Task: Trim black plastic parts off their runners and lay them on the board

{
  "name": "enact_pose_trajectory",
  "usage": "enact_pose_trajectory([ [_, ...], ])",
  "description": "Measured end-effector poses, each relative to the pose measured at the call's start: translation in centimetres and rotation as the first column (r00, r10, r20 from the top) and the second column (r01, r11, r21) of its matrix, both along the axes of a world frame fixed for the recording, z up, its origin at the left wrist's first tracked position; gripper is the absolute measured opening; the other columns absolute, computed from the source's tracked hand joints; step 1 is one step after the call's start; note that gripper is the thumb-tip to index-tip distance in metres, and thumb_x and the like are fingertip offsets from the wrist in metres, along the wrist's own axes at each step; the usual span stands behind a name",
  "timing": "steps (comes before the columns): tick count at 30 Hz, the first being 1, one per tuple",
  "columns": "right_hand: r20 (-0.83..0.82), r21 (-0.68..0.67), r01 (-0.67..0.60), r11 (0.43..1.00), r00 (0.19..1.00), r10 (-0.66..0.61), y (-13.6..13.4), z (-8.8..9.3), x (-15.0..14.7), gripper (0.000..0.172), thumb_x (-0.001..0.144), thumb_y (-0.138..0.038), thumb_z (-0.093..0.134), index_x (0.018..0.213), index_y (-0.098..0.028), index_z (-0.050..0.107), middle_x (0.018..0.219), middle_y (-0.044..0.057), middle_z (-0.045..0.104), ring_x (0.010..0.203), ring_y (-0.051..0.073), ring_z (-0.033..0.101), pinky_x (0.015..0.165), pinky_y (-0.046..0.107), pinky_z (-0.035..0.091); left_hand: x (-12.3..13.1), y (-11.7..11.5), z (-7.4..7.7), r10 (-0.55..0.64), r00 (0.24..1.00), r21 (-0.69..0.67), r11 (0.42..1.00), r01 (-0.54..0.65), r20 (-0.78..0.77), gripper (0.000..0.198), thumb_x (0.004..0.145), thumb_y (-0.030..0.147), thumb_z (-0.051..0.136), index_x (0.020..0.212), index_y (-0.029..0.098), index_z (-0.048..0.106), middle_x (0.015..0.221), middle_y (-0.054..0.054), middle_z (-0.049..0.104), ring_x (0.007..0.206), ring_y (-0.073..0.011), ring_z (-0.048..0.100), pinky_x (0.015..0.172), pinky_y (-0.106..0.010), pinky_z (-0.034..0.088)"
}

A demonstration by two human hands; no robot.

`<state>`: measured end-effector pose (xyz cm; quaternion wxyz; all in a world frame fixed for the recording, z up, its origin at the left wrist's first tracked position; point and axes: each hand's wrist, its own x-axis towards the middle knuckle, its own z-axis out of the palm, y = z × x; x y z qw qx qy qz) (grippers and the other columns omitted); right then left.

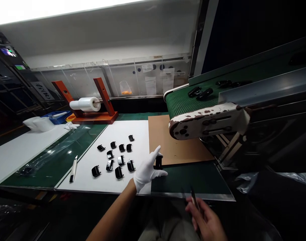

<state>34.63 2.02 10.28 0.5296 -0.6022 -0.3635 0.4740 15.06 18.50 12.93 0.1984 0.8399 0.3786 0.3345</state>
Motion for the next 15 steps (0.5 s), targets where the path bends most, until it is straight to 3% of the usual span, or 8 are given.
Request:
enact_pose_trajectory([
  [1, 0.106, 0.023, -0.039, 0.999, 0.994, 0.036, 0.8, 1.5, 0.0, 0.047, 0.072, -0.061, 0.066, 0.095, -0.021, 0.070, 0.075, 0.006, 0.073, 0.050, 0.017, 0.060, 0.045, 0.027, 0.048, 0.1, -1.4, 0.6, 0.013, 0.999, 0.028, 1.000, -0.014, 0.039, 0.116, 0.065, 0.032, 0.085, 0.150, 0.026, 0.007, 0.118, -0.009, 0.057, 0.109, -0.0252, 0.060, 0.097, -0.044, 0.048],
  [2, 0.195, 0.083, -0.088, 0.993, 0.978, 0.071, 1.7, 3.0, -0.2, 0.043, 0.071, -0.057, 0.069, 0.092, -0.020, 0.072, 0.085, 0.009, 0.075, 0.068, 0.022, 0.068, 0.059, 0.029, 0.054, 0.1, -2.7, 1.3, 0.030, 0.997, 0.053, 0.998, -0.034, 0.070, 0.116, 0.066, 0.034, 0.085, 0.150, 0.027, 0.006, 0.119, -0.009, 0.056, 0.110, -0.0255, 0.059, 0.097, -0.043, 0.049],
  [3, 0.268, 0.149, -0.095, 0.984, 0.962, 0.052, 2.4, 4.3, -0.4, 0.039, 0.072, -0.055, 0.070, 0.091, -0.021, 0.073, 0.091, 0.009, 0.075, 0.081, 0.025, 0.070, 0.070, 0.031, 0.056, 0.2, -4.0, 1.8, 0.046, 0.995, 0.077, 0.996, -0.053, 0.092, 0.114, 0.067, 0.034, 0.084, 0.150, 0.027, 0.006, 0.120, -0.009, 0.055, 0.110, -0.0260, 0.059, 0.096, -0.043, 0.049],
  [5, 0.371, 0.240, -0.152, 0.959, 0.927, 0.054, 3.4, 6.2, -1.3, 0.031, 0.075, -0.050, 0.069, 0.089, -0.022, 0.073, 0.096, 0.008, 0.075, 0.090, 0.025, 0.069, 0.076, 0.030, 0.055, 0.3, -6.1, 2.6, 0.064, 0.992, 0.126, 0.989, -0.078, 0.108, 0.107, 0.072, 0.032, 0.080, 0.151, 0.027, 0.007, 0.122, -0.011, 0.054, 0.112, -0.0275, 0.057, 0.096, -0.043, 0.049],
  [9, 0.454, 0.273, -0.259, 0.927, 0.884, 0.113, 3.3, 7.6, -3.2, 0.025, 0.084, -0.044, 0.061, 0.078, -0.022, 0.071, 0.082, 0.004, 0.073, 0.077, 0.020, 0.067, 0.066, 0.025, 0.051, 0.2, -8.2, 3.1, 0.051, 0.994, 0.221, 0.973, -0.071, 0.094, 0.098, 0.079, 0.024, 0.071, 0.152, 0.026, 0.006, 0.125, -0.014, 0.054, 0.111, -0.0289, 0.057, 0.095, -0.044, 0.049],
  [15, 0.481, 0.219, -0.272, 0.937, 0.866, 0.138, 2.7, 8.1, -3.9, 0.031, 0.087, -0.045, 0.056, 0.072, -0.021, 0.068, 0.065, 0.000, 0.065, 0.061, 0.016, 0.058, 0.055, 0.024, 0.042, -0.5, -8.4, 3.4, 0.019, 0.997, 0.243, 0.969, -0.036, 0.073, 0.092, 0.079, 0.016, 0.062, 0.152, 0.023, 0.007, 0.126, -0.015, 0.055, 0.111, -0.0282, 0.058, 0.093, -0.042, 0.051],
])
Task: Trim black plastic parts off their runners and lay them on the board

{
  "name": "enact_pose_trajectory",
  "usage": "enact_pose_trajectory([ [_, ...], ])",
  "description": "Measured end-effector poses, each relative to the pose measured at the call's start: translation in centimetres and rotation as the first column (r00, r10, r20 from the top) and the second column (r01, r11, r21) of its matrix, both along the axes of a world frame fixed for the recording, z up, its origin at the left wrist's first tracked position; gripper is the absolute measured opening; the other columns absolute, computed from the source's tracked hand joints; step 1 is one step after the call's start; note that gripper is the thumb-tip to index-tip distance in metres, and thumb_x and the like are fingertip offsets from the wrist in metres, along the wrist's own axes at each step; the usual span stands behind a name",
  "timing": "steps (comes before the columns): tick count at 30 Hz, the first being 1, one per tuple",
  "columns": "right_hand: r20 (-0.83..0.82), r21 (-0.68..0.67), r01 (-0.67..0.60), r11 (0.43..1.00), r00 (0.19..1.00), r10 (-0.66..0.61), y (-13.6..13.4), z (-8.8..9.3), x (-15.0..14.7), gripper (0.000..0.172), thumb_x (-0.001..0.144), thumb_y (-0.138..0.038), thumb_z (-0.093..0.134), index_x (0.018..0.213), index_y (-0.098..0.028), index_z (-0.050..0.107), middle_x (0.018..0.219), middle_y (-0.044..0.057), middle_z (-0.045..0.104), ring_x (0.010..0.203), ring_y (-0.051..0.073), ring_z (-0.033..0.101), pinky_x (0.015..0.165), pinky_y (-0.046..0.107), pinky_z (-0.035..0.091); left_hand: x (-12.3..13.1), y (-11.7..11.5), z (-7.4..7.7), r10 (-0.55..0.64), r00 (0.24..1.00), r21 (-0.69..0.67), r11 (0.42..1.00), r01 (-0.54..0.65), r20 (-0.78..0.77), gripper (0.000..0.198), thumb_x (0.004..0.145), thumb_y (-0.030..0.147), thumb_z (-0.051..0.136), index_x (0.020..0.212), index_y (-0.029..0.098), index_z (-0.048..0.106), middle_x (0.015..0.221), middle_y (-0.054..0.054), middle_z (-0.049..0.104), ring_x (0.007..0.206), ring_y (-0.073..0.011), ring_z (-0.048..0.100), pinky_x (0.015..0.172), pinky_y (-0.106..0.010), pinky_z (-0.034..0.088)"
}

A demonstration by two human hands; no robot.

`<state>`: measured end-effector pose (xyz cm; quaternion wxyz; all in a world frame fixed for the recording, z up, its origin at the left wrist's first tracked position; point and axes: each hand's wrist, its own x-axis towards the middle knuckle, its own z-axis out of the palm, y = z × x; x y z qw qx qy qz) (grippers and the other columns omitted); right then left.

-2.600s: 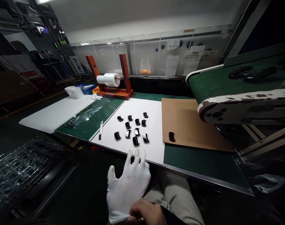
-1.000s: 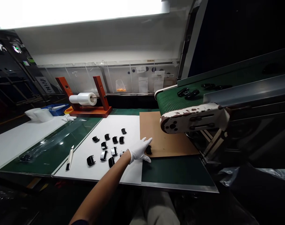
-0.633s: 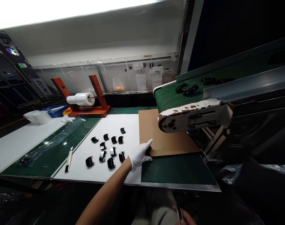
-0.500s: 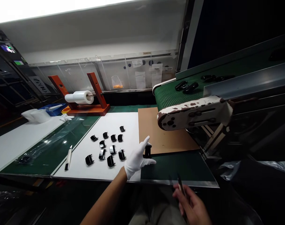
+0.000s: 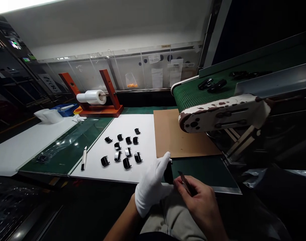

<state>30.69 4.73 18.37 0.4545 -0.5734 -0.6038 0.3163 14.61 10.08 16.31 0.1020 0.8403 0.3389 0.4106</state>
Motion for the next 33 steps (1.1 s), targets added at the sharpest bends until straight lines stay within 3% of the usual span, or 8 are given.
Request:
enact_pose_trajectory([
  [6, 0.034, -0.021, -0.011, 1.000, 0.999, 0.011, -0.2, 0.2, 0.5, 0.035, 0.084, -0.052, 0.056, 0.073, -0.020, 0.068, 0.065, 0.001, 0.065, 0.059, 0.017, 0.057, 0.054, 0.025, 0.042, -0.8, -0.5, 0.8, -0.064, 0.997, -0.059, 0.996, 0.066, 0.032, 0.084, 0.083, 0.023, 0.063, 0.151, 0.026, 0.014, 0.131, -0.013, 0.056, 0.116, -0.0268, 0.059, 0.097, -0.040, 0.050],
  [11, 0.009, -0.041, -0.111, 0.993, 0.994, 0.111, 0.3, 0.2, 2.6, 0.045, 0.089, -0.057, 0.045, 0.110, -0.023, 0.064, 0.060, -0.003, 0.059, 0.056, 0.016, 0.058, 0.052, 0.025, 0.045, -0.7, -1.4, 1.3, -0.091, 0.972, -0.177, 0.975, 0.131, 0.218, 0.093, 0.075, 0.039, 0.077, 0.149, 0.025, 0.023, 0.124, -0.010, 0.061, 0.111, -0.0256, 0.061, 0.099, -0.038, 0.049],
  [16, 0.132, -0.082, -0.248, 0.965, 0.957, 0.257, 0.7, 3.0, 4.3, 0.040, 0.096, -0.047, 0.035, 0.081, -0.023, 0.063, 0.066, -0.001, 0.061, 0.060, 0.015, 0.057, 0.056, 0.026, 0.042, -0.2, -1.9, 1.2, -0.147, 0.911, -0.251, 0.933, 0.257, 0.386, 0.101, 0.072, 0.040, 0.080, 0.150, 0.027, 0.017, 0.129, -0.010, 0.057, 0.118, -0.0263, 0.057, 0.104, -0.040, 0.046],
  [20, 0.340, -0.086, -0.395, 0.914, 0.851, 0.400, 0.4, 5.5, 4.0, 0.046, 0.092, -0.062, 0.033, 0.092, -0.024, 0.057, 0.080, 0.001, 0.064, 0.069, 0.018, 0.060, 0.059, 0.030, 0.043, 0.2, -2.3, 1.3, -0.148, 0.882, -0.307, 0.901, 0.307, 0.448, 0.099, 0.073, 0.036, 0.080, 0.150, 0.028, 0.019, 0.130, -0.011, 0.056, 0.116, -0.0272, 0.058, 0.102, -0.040, 0.047],
  [22, 0.516, -0.083, -0.411, 0.908, 0.762, 0.391, 0.4, 6.1, 3.4, 0.059, 0.076, -0.077, 0.047, 0.094, -0.022, 0.055, 0.080, 0.002, 0.064, 0.068, 0.021, 0.061, 0.057, 0.032, 0.042, 0.4, -2.5, 1.4, -0.140, 0.874, -0.313, 0.898, 0.310, 0.465, 0.097, 0.074, 0.037, 0.079, 0.150, 0.028, 0.020, 0.129, -0.011, 0.057, 0.114, -0.0274, 0.059, 0.100, -0.040, 0.049],
  [25, 0.721, -0.037, -0.393, 0.919, 0.626, 0.297, 0.7, 6.4, 2.6, 0.071, 0.057, -0.081, 0.063, 0.092, -0.020, 0.054, 0.075, 0.002, 0.064, 0.061, 0.024, 0.062, 0.051, 0.034, 0.039, 0.7, -2.7, 1.6, -0.148, 0.864, -0.258, 0.918, 0.301, 0.481, 0.098, 0.073, 0.039, 0.079, 0.150, 0.026, 0.020, 0.127, -0.011, 0.058, 0.114, -0.0283, 0.059, 0.100, -0.040, 0.049],
  [28, 0.790, -0.011, -0.387, 0.922, 0.562, 0.246, 1.1, 6.5, 2.2, 0.069, 0.059, -0.081, 0.062, 0.091, -0.020, 0.054, 0.072, 0.002, 0.065, 0.058, 0.025, 0.064, 0.048, 0.034, 0.038, 0.9, -2.8, 1.7, -0.157, 0.853, -0.240, 0.920, 0.309, 0.498, 0.098, 0.073, 0.039, 0.079, 0.150, 0.025, 0.020, 0.127, -0.012, 0.059, 0.113, -0.0285, 0.060, 0.100, -0.040, 0.050],
  [33, 0.818, -0.019, -0.358, 0.933, 0.531, 0.221, 1.1, 6.8, 2.3, 0.069, 0.062, -0.086, 0.051, 0.084, -0.021, 0.051, 0.067, 0.003, 0.064, 0.055, 0.026, 0.063, 0.047, 0.034, 0.035, 1.1, -3.1, 2.0, -0.150, 0.826, -0.263, 0.904, 0.337, 0.543, 0.097, 0.073, 0.035, 0.080, 0.150, 0.028, 0.022, 0.127, -0.009, 0.059, 0.114, -0.0270, 0.060, 0.102, -0.038, 0.050],
])
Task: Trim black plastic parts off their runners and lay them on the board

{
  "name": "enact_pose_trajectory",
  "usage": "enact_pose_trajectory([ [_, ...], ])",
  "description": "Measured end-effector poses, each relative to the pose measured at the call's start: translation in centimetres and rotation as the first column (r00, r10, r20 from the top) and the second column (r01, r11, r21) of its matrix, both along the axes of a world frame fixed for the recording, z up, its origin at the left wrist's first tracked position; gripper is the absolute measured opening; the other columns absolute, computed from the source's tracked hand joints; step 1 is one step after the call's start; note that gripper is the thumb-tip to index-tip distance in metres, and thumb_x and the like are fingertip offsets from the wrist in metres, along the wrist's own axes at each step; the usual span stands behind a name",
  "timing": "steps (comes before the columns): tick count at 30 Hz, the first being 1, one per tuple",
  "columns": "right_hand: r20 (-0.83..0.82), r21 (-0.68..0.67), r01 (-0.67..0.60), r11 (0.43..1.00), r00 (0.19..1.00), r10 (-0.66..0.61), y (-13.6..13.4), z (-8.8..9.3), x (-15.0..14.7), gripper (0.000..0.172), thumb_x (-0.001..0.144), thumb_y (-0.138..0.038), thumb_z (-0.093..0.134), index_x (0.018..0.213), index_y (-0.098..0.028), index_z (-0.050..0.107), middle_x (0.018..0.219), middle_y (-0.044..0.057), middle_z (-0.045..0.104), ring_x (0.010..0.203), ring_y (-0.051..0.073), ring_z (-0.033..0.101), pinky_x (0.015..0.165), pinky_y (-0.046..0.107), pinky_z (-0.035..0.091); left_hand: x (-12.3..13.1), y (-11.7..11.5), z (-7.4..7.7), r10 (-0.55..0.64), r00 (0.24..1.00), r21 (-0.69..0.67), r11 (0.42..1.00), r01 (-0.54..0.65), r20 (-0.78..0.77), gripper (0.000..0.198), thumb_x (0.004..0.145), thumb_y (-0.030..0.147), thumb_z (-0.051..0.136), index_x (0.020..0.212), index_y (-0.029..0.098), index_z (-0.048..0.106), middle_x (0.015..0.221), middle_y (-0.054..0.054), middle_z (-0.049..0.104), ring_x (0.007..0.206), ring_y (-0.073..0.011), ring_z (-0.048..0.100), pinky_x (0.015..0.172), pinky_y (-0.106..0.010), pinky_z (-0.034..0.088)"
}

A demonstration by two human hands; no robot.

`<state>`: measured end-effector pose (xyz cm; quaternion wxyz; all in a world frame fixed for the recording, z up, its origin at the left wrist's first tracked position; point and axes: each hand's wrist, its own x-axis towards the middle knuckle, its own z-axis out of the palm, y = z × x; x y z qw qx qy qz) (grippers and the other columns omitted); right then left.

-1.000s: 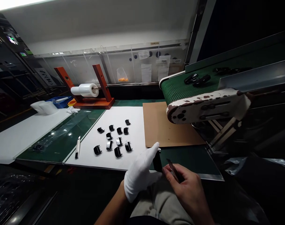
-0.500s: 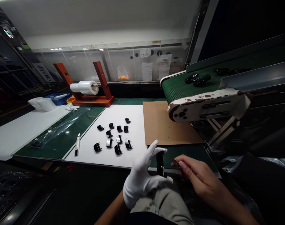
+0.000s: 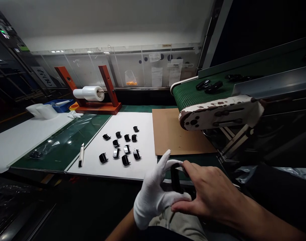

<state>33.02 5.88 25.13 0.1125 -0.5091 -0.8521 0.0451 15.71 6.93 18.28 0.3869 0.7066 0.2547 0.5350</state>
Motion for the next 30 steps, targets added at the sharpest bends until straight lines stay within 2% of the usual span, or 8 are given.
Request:
enact_pose_trajectory([
  [5, 0.057, 0.030, -0.002, 1.000, 0.998, 0.001, -0.1, 0.0, 0.1, 0.076, 0.065, -0.090, 0.039, 0.085, -0.019, 0.053, 0.065, 0.006, 0.063, 0.054, 0.028, 0.063, 0.046, 0.034, 0.028, 0.2, -0.1, 0.1, -0.032, 0.999, -0.028, 0.999, 0.033, 0.042, 0.097, 0.072, 0.033, 0.081, 0.149, 0.031, 0.023, 0.127, -0.006, 0.059, 0.115, -0.0248, 0.059, 0.102, -0.036, 0.049],
  [13, 0.049, 0.243, -0.078, 0.967, 0.996, 0.068, 0.2, -0.5, 0.3, 0.078, 0.073, -0.088, 0.022, 0.078, -0.017, 0.054, 0.057, 0.003, 0.057, 0.044, 0.023, 0.058, 0.045, 0.032, 0.019, 0.6, -0.1, 0.6, -0.045, 0.995, -0.060, 0.997, 0.050, 0.093, 0.096, 0.072, 0.028, 0.082, 0.148, 0.034, 0.025, 0.126, -0.004, 0.060, 0.114, -0.0243, 0.060, 0.101, -0.037, 0.051],
  [19, 0.039, 0.333, -0.083, 0.939, 0.996, 0.074, 0.6, -0.5, 0.2, 0.079, 0.078, -0.084, 0.014, 0.075, -0.016, 0.055, 0.054, 0.003, 0.057, 0.043, 0.020, 0.057, 0.044, 0.030, 0.018, 1.1, -0.3, 1.9, -0.036, 0.988, -0.170, 0.983, 0.062, 0.151, 0.092, 0.073, 0.029, 0.081, 0.147, 0.025, 0.027, 0.117, -0.006, 0.063, 0.104, -0.0243, 0.065, 0.090, -0.033, 0.057],
  [22, 0.025, 0.362, -0.071, 0.929, 0.997, 0.066, 0.9, -0.4, 0.0, 0.082, 0.077, -0.085, 0.010, 0.071, -0.016, 0.055, 0.053, 0.004, 0.057, 0.042, 0.020, 0.057, 0.044, 0.029, 0.015, 1.1, -0.3, 2.4, -0.022, 0.988, -0.229, 0.972, 0.057, 0.152, 0.091, 0.073, 0.028, 0.081, 0.146, 0.021, 0.028, 0.118, -0.008, 0.063, 0.107, -0.0263, 0.064, 0.094, -0.035, 0.055],
  [26, 0.039, 0.388, -0.078, 0.919, 0.997, 0.068, 1.2, -0.6, -0.3, 0.084, 0.078, -0.083, 0.007, 0.070, -0.016, 0.056, 0.052, 0.005, 0.058, 0.041, 0.022, 0.057, 0.044, 0.030, 0.013, 0.7, -0.1, 2.8, -0.056, 0.982, -0.244, 0.965, 0.099, 0.178, 0.086, 0.073, 0.024, 0.080, 0.144, 0.017, 0.032, 0.118, -0.010, 0.062, 0.113, -0.0281, 0.060, 0.100, -0.038, 0.051],
  [30, 0.048, 0.432, -0.101, 0.896, 0.995, 0.089, 1.3, -0.6, -0.7, 0.084, 0.080, -0.081, 0.005, 0.067, -0.016, 0.057, 0.050, 0.005, 0.057, 0.040, 0.022, 0.056, 0.044, 0.030, 0.012, 0.3, 0.0, 3.1, -0.065, 0.986, -0.258, 0.961, 0.103, 0.154, 0.081, 0.072, 0.023, 0.081, 0.141, 0.016, 0.039, 0.115, -0.009, 0.063, 0.110, -0.0277, 0.061, 0.101, -0.039, 0.050],
])
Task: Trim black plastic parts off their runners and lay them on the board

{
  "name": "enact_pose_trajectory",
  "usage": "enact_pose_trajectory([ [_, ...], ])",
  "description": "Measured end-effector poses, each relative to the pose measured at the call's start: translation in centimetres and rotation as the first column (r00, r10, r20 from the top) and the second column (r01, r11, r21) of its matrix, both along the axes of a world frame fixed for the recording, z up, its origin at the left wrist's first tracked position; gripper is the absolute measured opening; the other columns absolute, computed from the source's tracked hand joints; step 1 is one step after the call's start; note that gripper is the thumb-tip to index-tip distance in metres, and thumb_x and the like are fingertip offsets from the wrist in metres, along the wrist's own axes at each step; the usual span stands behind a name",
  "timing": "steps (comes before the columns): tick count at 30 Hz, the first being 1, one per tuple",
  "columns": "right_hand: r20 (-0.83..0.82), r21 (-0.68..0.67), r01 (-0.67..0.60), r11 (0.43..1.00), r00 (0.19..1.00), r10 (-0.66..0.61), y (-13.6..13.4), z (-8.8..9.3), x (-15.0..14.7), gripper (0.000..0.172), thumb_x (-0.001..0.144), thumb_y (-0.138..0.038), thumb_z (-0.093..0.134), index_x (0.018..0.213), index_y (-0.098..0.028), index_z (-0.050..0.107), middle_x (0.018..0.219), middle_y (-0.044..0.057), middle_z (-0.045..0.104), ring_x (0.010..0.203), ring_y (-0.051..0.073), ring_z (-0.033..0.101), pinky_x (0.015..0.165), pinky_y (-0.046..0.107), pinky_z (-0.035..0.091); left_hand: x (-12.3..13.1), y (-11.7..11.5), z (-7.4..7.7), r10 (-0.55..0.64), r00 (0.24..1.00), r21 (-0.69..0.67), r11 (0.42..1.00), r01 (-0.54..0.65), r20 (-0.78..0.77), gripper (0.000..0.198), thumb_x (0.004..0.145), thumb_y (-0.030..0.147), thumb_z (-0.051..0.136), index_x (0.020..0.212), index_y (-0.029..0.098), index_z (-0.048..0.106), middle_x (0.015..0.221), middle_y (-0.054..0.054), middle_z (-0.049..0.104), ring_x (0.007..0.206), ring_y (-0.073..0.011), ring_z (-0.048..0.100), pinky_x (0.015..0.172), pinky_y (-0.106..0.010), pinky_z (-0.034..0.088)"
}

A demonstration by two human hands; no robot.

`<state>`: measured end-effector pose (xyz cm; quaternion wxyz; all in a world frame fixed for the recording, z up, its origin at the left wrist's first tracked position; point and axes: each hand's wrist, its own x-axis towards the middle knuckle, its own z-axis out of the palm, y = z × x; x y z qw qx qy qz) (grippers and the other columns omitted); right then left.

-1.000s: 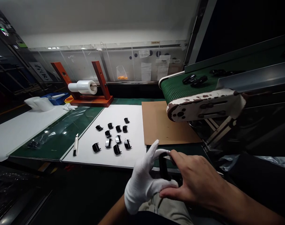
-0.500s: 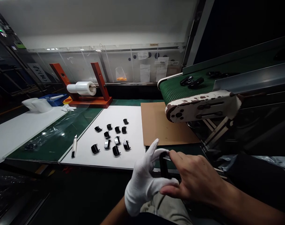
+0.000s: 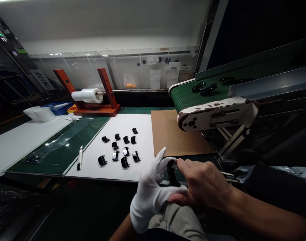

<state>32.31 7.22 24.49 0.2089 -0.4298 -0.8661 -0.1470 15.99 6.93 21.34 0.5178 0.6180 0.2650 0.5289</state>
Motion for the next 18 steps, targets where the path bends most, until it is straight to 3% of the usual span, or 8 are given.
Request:
enact_pose_trajectory([
  [6, -0.010, 0.067, -0.017, 0.998, 1.000, 0.017, 0.15, 0.20, -0.40, 0.084, 0.082, -0.078, 0.003, 0.065, -0.016, 0.057, 0.048, 0.004, 0.055, 0.038, 0.020, 0.054, 0.043, 0.030, 0.013, -0.37, 0.06, -0.19, 0.027, 0.999, 0.005, 1.000, -0.027, -0.043, 0.089, 0.070, 0.024, 0.083, 0.144, 0.016, 0.034, 0.113, -0.009, 0.062, 0.107, -0.0268, 0.061, 0.100, -0.039, 0.050],
  [13, -0.006, 0.109, -0.028, 0.994, 1.000, 0.029, 0.21, -0.02, -0.51, 0.084, 0.083, -0.076, 0.001, 0.064, -0.017, 0.057, 0.047, 0.003, 0.054, 0.037, 0.018, 0.052, 0.042, 0.031, 0.015, -0.63, -0.11, -0.61, 0.049, 0.999, 0.054, 0.997, -0.048, -0.010, 0.085, 0.072, 0.021, 0.081, 0.143, 0.026, 0.035, 0.114, -0.003, 0.064, 0.104, -0.0218, 0.063, 0.097, -0.030, 0.052],
  [18, 0.003, 0.106, -0.049, 0.993, 0.999, 0.049, 0.23, -0.24, -0.39, 0.084, 0.084, -0.076, 0.003, 0.064, -0.016, 0.059, 0.047, 0.003, 0.055, 0.038, 0.018, 0.053, 0.042, 0.031, 0.016, -0.57, -0.23, 0.09, 0.061, 0.994, -0.012, 0.998, -0.062, -0.086, 0.083, 0.072, 0.022, 0.080, 0.141, 0.015, 0.036, 0.103, -0.007, 0.064, 0.097, -0.0243, 0.065, 0.094, -0.037, 0.053],
])
